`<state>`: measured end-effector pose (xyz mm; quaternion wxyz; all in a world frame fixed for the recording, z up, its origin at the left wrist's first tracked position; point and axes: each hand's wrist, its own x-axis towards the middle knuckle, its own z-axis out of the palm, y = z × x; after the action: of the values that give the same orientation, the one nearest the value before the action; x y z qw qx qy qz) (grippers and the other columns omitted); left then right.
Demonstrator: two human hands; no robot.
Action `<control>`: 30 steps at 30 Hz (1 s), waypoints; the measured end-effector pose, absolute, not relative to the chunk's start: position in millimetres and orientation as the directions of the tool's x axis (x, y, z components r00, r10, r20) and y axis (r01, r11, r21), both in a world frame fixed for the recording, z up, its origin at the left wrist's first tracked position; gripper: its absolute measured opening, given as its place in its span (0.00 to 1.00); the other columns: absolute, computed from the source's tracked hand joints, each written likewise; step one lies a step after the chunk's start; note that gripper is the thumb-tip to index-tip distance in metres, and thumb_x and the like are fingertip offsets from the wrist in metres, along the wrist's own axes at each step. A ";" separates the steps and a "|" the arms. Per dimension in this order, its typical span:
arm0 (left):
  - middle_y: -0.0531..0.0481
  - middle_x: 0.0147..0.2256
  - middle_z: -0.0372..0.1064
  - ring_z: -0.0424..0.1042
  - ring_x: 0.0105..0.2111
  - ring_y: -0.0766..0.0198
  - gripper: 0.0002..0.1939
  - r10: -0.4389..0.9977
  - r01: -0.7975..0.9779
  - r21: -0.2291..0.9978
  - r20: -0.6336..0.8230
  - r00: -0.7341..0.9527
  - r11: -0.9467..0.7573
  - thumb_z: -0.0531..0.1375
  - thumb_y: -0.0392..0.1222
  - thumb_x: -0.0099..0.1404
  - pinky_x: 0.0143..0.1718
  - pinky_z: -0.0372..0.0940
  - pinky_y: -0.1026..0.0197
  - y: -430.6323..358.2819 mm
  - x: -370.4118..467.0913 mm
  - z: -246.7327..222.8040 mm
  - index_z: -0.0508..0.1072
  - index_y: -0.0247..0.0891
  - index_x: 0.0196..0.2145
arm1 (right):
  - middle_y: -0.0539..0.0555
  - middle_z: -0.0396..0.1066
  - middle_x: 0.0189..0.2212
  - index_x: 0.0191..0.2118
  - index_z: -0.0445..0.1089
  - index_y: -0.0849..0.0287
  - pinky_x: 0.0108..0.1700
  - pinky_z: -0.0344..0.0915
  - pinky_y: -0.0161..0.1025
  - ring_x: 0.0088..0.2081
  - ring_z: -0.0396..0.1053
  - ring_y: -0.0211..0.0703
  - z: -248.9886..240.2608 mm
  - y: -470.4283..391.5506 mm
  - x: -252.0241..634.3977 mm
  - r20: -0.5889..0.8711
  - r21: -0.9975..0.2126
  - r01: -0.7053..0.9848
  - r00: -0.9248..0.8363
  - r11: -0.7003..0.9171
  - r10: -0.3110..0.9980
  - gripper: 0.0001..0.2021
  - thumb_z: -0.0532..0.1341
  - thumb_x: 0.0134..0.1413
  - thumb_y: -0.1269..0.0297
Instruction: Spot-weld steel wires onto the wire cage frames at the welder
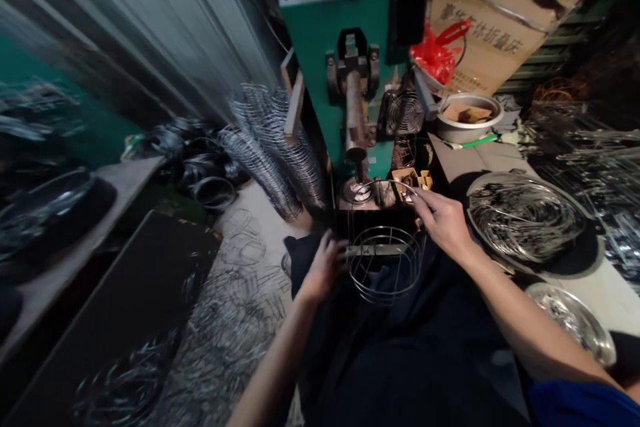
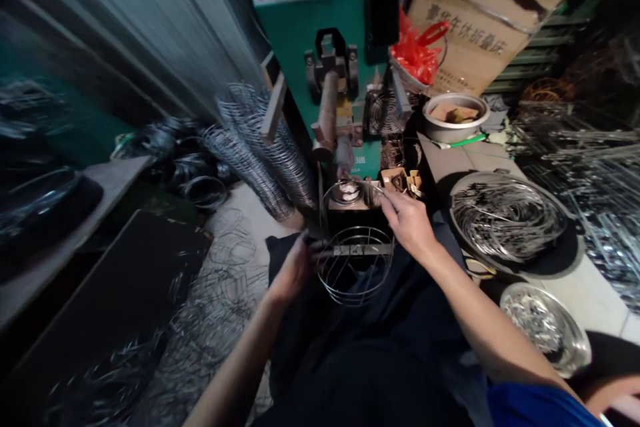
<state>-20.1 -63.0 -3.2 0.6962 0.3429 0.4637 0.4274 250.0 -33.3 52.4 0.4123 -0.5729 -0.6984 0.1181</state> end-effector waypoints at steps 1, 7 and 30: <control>0.40 0.48 0.72 0.76 0.39 0.56 0.38 0.856 -0.366 0.776 -0.437 0.275 0.514 0.62 0.66 0.57 0.33 0.68 0.58 -80.7 -14.9 -11.8 0.61 0.44 0.59 | 0.60 0.76 0.47 0.52 0.74 0.61 0.53 0.68 0.43 0.47 0.74 0.49 52.6 -45.0 248.8 0.469 -0.624 0.714 0.017 0.317 0.883 0.19 0.52 0.67 0.56; 0.49 0.34 0.75 0.72 0.24 0.68 0.29 0.806 -0.465 0.689 -0.582 0.103 0.557 0.73 0.44 0.45 0.28 0.67 0.66 -107.9 12.9 -36.7 0.71 0.37 0.44 | 0.59 0.74 0.49 0.58 0.68 0.56 0.54 0.67 0.41 0.49 0.72 0.45 13.8 -100.7 291.6 0.376 -0.625 0.763 0.107 0.166 0.920 0.20 0.52 0.67 0.55; 0.59 0.26 0.68 0.68 0.24 0.67 0.35 0.901 -0.159 0.889 -0.434 0.008 0.430 0.75 0.42 0.42 0.27 0.66 0.66 -104.7 16.4 -48.6 0.65 0.43 0.45 | 0.62 0.76 0.31 0.33 0.74 0.57 0.33 0.68 0.46 0.35 0.76 0.57 -135.7 -263.5 472.9 -0.263 -0.094 0.505 0.819 -0.858 0.511 0.05 0.63 0.46 0.69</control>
<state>16.4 -104.7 -48.6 0.6295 0.3284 0.5646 0.4209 472.9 -263.5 -135.7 0.0102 -0.9535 -0.2663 0.1406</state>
